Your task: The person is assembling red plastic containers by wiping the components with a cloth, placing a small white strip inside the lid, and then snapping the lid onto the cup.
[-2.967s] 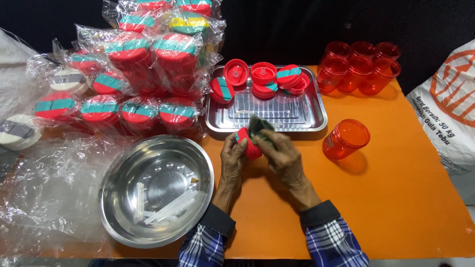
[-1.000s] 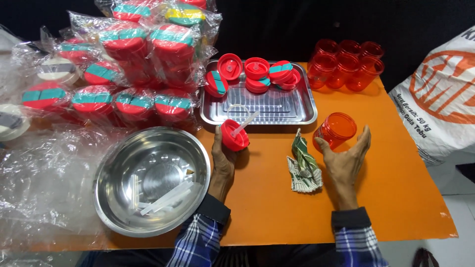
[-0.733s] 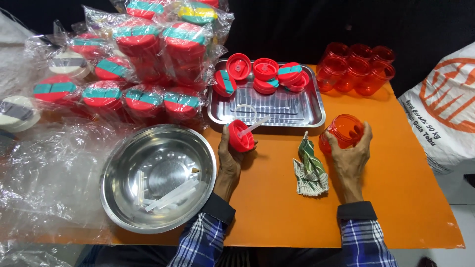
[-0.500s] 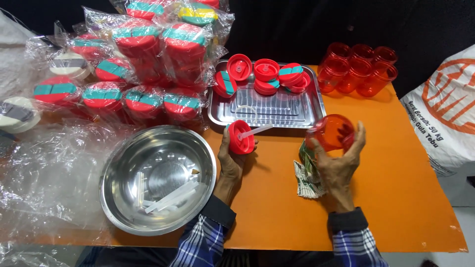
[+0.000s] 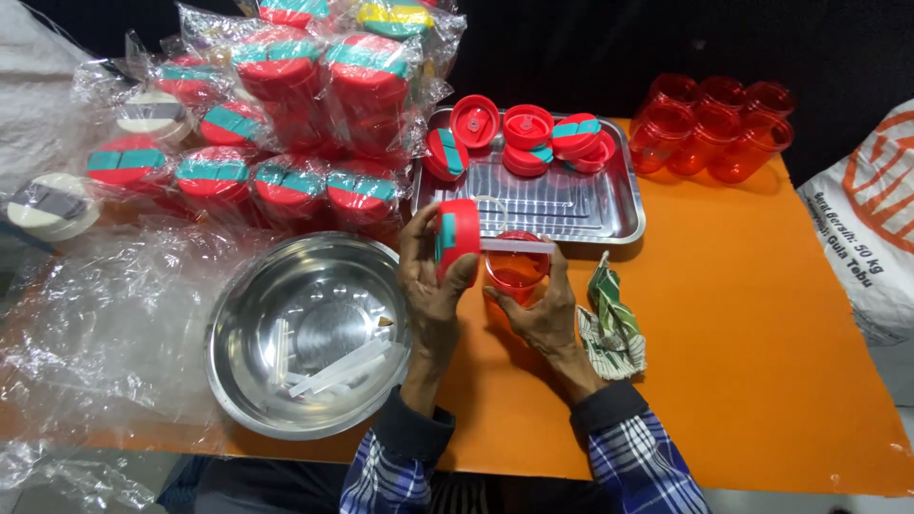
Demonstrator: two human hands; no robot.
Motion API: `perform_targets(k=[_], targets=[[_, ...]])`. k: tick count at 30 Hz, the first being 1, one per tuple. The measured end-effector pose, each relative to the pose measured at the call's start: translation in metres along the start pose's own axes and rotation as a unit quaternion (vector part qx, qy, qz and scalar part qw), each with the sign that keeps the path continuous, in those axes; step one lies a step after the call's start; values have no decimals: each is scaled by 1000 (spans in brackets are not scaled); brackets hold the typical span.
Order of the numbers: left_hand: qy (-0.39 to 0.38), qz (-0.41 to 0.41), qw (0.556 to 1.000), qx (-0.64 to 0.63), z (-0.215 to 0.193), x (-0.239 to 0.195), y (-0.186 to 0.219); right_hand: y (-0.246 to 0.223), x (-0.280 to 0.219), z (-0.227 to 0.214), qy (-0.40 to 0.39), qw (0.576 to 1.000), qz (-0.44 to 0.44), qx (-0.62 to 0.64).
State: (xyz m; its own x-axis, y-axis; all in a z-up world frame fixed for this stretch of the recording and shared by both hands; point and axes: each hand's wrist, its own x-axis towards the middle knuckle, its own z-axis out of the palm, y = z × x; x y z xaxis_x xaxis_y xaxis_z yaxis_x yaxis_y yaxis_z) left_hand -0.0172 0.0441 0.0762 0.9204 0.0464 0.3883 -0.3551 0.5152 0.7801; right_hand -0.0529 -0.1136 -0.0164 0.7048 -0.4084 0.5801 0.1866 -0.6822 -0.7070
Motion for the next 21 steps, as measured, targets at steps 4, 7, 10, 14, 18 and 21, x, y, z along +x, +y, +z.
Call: perform_targets(k=[4,7,10,14,18,21], targets=[[-58,69,979,182,4,10,15,1,-3,8,-12,999,-36,10],[-80,113,950,281,10,16,8,11,-7,13,-17,999,-25,15],[-113,126,925,339,11,18,-10,31,-13,22,-18,999,-27,-5],[-176,146,880,416,9,21,-33,5,-13,18,1,994,-68,-86],[-223,104,868,431,14,18,-36,36,-18,24,-30,995,-38,-90],[-235,113,862,435,10,15,-46,66,-27,31,-27,997,-37,-69]])
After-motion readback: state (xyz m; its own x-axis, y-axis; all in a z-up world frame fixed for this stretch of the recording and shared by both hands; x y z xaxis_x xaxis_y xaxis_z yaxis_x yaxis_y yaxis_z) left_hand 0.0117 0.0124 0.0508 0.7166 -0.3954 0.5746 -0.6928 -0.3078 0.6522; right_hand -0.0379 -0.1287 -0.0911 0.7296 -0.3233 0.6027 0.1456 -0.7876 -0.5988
